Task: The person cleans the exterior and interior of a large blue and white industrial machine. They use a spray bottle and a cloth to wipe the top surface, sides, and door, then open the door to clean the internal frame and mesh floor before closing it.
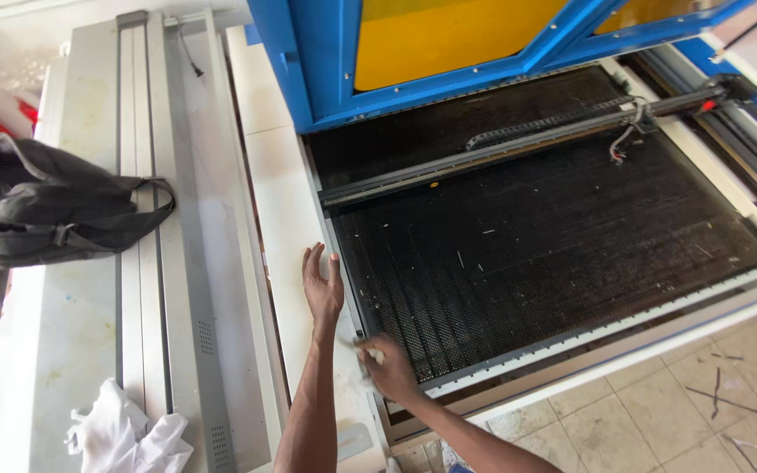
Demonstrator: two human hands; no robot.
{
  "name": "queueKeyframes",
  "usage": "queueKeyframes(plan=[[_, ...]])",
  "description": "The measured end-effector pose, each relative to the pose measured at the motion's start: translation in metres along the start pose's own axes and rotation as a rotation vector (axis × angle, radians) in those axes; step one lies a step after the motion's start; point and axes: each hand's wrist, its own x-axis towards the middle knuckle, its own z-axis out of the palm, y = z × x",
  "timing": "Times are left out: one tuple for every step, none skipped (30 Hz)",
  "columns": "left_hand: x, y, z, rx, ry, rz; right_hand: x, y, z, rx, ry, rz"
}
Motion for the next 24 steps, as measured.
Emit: queueKeyframes(plan=[[-0.003,0.002,-0.002,0.032,-0.046,-0.008,-0.015,0.004,0.000,0.006,-0.002,0.023],[-0.009,0.004,-0.004,0.032,-0.056,-0.008,-0.028,0.007,0.000,0.007,0.006,0.028],[-0.014,0.006,-0.005,0.088,-0.092,0.014,-0.040,0.009,0.001,0.032,0.010,-0.002],[-0.019,0.006,-0.009,0.146,-0.124,0.034,-0.053,0.012,0.003,0.058,0.007,-0.033],[-0.028,0.003,-0.009,0.148,-0.129,0.031,-0.069,0.014,0.005,0.059,0.010,-0.027],[-0.034,0.000,-0.008,0.220,-0.127,0.127,-0.081,0.016,0.006,0.040,0.034,-0.012],[-0.039,-0.003,-0.007,0.291,-0.124,0.224,-0.092,0.018,0.007,0.021,0.057,0.004],[-0.041,-0.005,-0.006,0.291,-0.125,0.225,-0.089,0.017,0.012,0.022,0.058,0.004],[-0.044,-0.007,-0.004,0.336,-0.144,0.289,-0.086,0.016,0.016,0.023,0.139,-0.042],[-0.049,-0.010,-0.004,0.384,-0.163,0.348,-0.086,0.015,0.021,0.025,0.216,-0.082],[-0.050,-0.009,-0.007,0.387,-0.166,0.343,-0.074,0.011,0.023,0.027,0.214,-0.077],[-0.049,-0.006,-0.007,0.368,-0.177,0.309,-0.058,0.007,0.021,-0.034,0.201,-0.128],[-0.047,-0.004,-0.007,0.348,-0.189,0.275,-0.042,0.004,0.019,-0.096,0.189,-0.179],[-0.051,-0.001,-0.012,0.350,-0.184,0.269,-0.020,-0.004,0.017,-0.097,0.181,-0.178],[-0.055,0.002,-0.016,0.301,-0.176,0.277,0.002,-0.012,0.016,-0.145,0.174,-0.137],[-0.060,0.003,-0.024,0.257,-0.162,0.282,0.023,-0.020,0.018,-0.191,0.162,-0.098],[-0.065,0.003,-0.025,0.262,-0.152,0.272,0.038,-0.029,0.012,-0.191,0.147,-0.098],[-0.071,0.003,-0.029,0.228,-0.161,0.352,0.052,-0.040,0.009,-0.149,0.136,-0.078],[-0.077,0.003,-0.033,0.195,-0.171,0.432,0.067,-0.050,0.006,-0.108,0.124,-0.057],[-0.084,0.001,-0.037,0.207,-0.164,0.425,0.062,-0.050,0.007,-0.101,0.110,-0.056],[-0.092,-0.001,-0.041,0.203,-0.183,0.448,0.058,-0.051,0.009,-0.116,0.117,-0.084],[-0.096,0.000,-0.041,0.192,-0.205,0.478,0.057,-0.053,0.006,-0.134,0.132,-0.118],[-0.097,-0.002,-0.045,0.197,-0.200,0.478,0.046,-0.048,0.011,-0.131,0.127,-0.121],[-0.098,-0.002,-0.044,0.205,-0.227,0.486,0.036,-0.042,0.011,-0.176,0.126,-0.073]])
